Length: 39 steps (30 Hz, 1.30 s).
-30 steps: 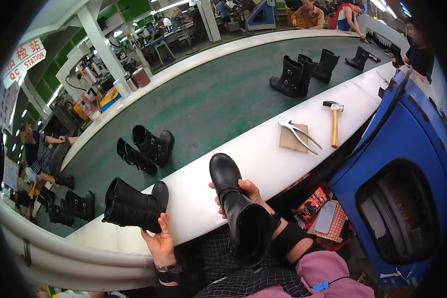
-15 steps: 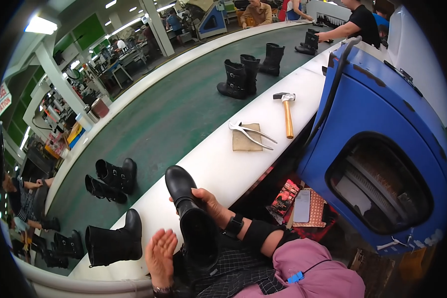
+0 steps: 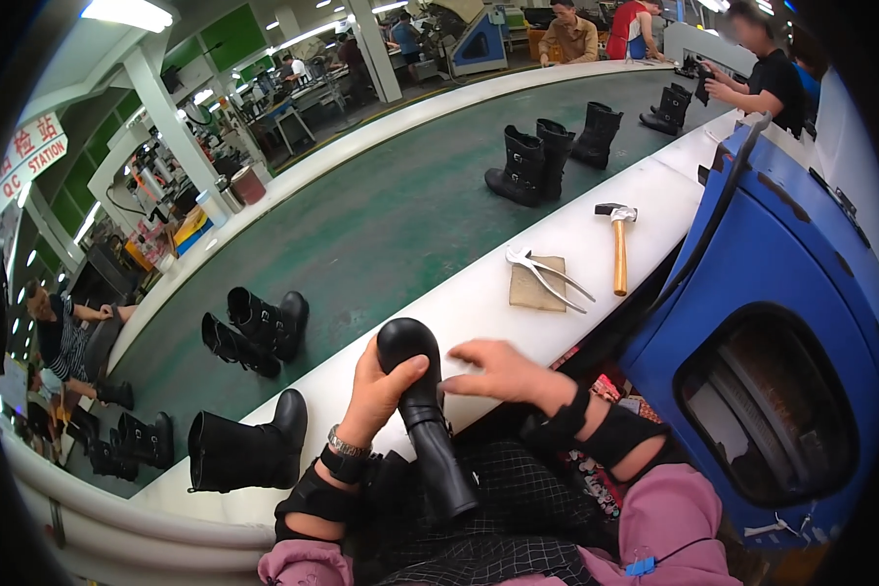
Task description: Performing quality control inspections and adjustments on black boots at a factory conveyor belt.
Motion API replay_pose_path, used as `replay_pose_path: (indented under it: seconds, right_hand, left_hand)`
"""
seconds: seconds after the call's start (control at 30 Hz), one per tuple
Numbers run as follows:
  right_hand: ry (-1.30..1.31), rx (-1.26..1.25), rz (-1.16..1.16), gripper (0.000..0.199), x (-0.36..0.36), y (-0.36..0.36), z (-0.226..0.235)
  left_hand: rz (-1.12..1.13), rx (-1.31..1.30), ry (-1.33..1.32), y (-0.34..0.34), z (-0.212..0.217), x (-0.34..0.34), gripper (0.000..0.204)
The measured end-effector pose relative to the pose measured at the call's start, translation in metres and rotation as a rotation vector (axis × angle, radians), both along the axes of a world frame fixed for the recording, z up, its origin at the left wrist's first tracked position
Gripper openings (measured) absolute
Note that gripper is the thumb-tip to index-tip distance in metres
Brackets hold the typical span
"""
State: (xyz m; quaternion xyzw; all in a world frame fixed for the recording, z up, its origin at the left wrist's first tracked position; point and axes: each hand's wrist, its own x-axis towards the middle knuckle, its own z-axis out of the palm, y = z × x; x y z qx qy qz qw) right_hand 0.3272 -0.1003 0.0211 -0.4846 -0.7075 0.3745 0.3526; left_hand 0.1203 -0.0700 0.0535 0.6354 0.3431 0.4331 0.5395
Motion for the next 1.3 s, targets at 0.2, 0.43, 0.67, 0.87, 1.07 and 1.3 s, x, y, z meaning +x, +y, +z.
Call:
replay_pose_path:
  seconds: [0.2, 0.43, 0.67, 0.87, 1.07, 1.3]
  right_hand:
    - [-0.478, 0.512, -0.547, 0.050, 0.101, 0.041, -0.013]
    - [-0.671, 0.119, -0.568, 0.056, 0.131, 0.064, -0.019]
    - [-0.627, 0.263, -0.489, 0.038, 0.157, 0.092, -0.025]
    - [0.105, -0.218, -0.558, 0.033, 0.150, 0.070, 0.002]
    - [0.803, -0.550, -0.156, 0.051, 0.097, -0.015, 0.025]
    - [1.017, -0.343, -0.251, 0.053, 0.083, -0.041, 0.038]
  left_hand:
    - [0.064, 0.325, 0.733, 0.020, 0.009, 0.005, 0.053]
    - [-0.099, 0.458, 0.988, 0.037, -0.014, 0.032, 0.047]
    - [-0.184, 0.381, 1.123, 0.042, -0.009, 0.042, 0.046]
    - [-0.211, 0.470, 1.105, 0.043, -0.017, 0.038, 0.045]
    - [-0.157, 0.529, 1.094, 0.039, -0.023, 0.037, 0.043]
    - [-0.142, 0.514, 1.105, 0.038, -0.021, 0.039, 0.042]
